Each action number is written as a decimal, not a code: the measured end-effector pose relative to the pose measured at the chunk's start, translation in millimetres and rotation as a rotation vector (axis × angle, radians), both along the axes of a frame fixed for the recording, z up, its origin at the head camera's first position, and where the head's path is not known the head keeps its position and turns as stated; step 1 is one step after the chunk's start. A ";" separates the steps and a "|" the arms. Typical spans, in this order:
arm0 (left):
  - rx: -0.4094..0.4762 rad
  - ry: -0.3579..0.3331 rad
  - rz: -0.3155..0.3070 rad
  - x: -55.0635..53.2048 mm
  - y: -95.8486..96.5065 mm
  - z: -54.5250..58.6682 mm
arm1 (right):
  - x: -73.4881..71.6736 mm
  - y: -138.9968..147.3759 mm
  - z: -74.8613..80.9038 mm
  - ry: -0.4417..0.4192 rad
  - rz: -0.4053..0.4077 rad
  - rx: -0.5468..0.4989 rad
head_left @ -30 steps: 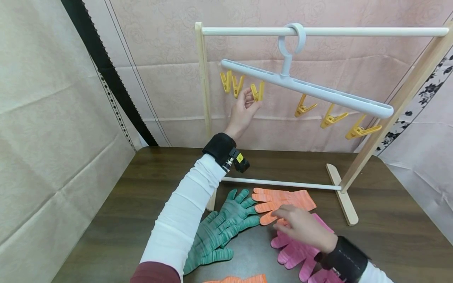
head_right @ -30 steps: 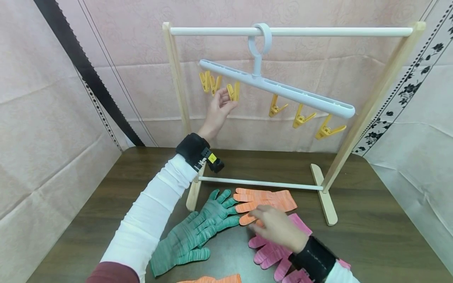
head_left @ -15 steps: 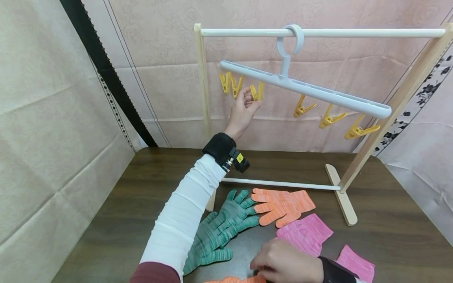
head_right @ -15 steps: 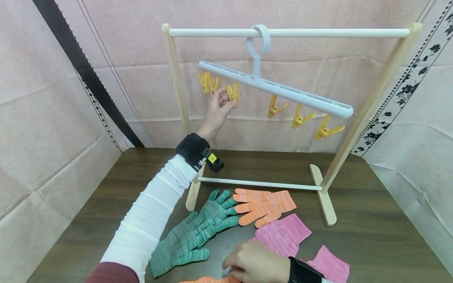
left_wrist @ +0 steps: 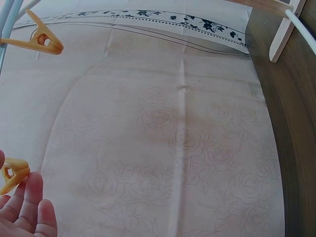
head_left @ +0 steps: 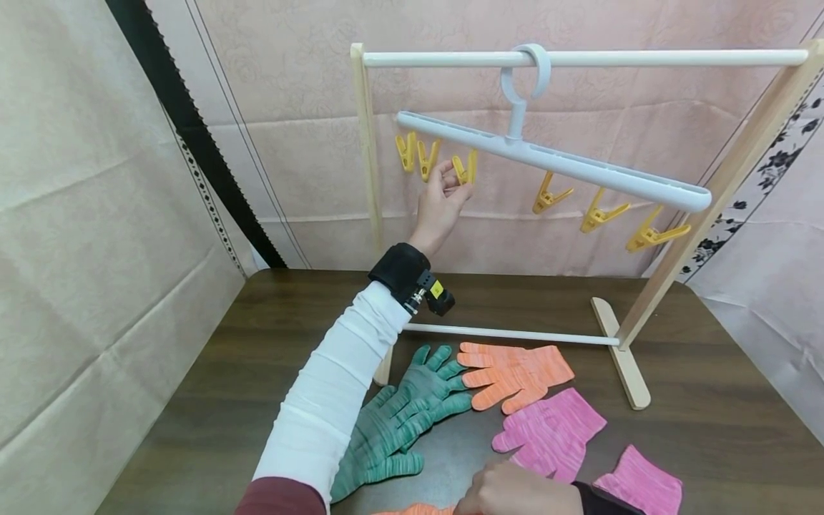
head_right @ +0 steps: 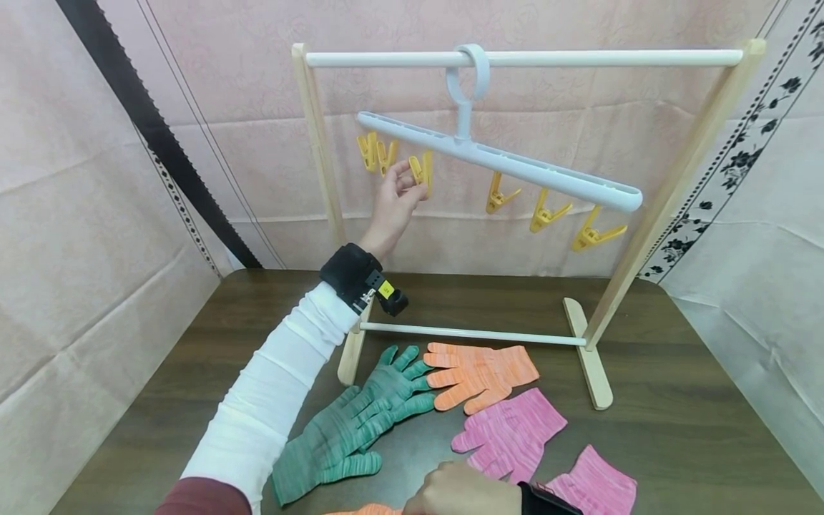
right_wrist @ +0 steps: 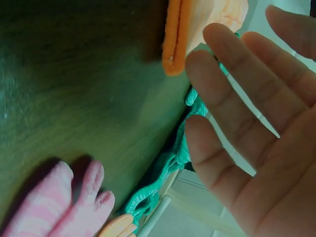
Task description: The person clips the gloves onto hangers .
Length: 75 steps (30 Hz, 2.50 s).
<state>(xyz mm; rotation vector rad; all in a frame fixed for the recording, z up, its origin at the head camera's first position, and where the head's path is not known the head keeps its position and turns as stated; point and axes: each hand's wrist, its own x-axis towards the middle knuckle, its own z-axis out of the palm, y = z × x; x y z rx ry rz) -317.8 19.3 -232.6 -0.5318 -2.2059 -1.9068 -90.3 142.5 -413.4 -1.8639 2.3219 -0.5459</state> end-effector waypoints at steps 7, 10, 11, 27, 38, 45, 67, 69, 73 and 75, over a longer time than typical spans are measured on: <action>0.023 -0.021 0.001 0.5 0.3 -0.1 | 2.3 0.9 -4.2 -0.019 -0.005 0.028; 0.021 -0.027 0.001 0.7 0.5 0.0 | 0.2 3.9 -4.0 -0.064 -0.040 0.050; 0.019 -0.026 0.001 0.5 0.6 0.0 | -0.9 5.1 -3.8 -0.083 -0.054 0.054; -0.015 0.053 0.035 0.2 3.7 -0.1 | -13.3 16.9 -8.9 -0.059 -0.284 0.083; -0.076 0.105 0.081 3.6 3.1 5.7 | -23.4 17.3 -10.3 -0.012 -0.346 0.035; -0.157 0.094 0.114 9.4 1.1 12.5 | -30.9 20.3 -11.8 -0.040 -0.418 0.040; -0.342 0.161 0.161 17.8 -7.9 19.9 | -41.9 26.9 -14.7 0.008 -0.523 0.020; -0.354 0.161 0.159 18.6 -8.4 19.5 | -42.0 27.1 -12.8 -0.013 -0.532 0.016; -0.376 0.168 0.154 20.7 -9.4 20.0 | -47.5 30.7 -3.9 0.001 -0.632 -0.041; -0.381 0.170 0.150 21.5 -9.7 20.1 | -52.8 35.3 4.6 0.018 -0.771 -0.066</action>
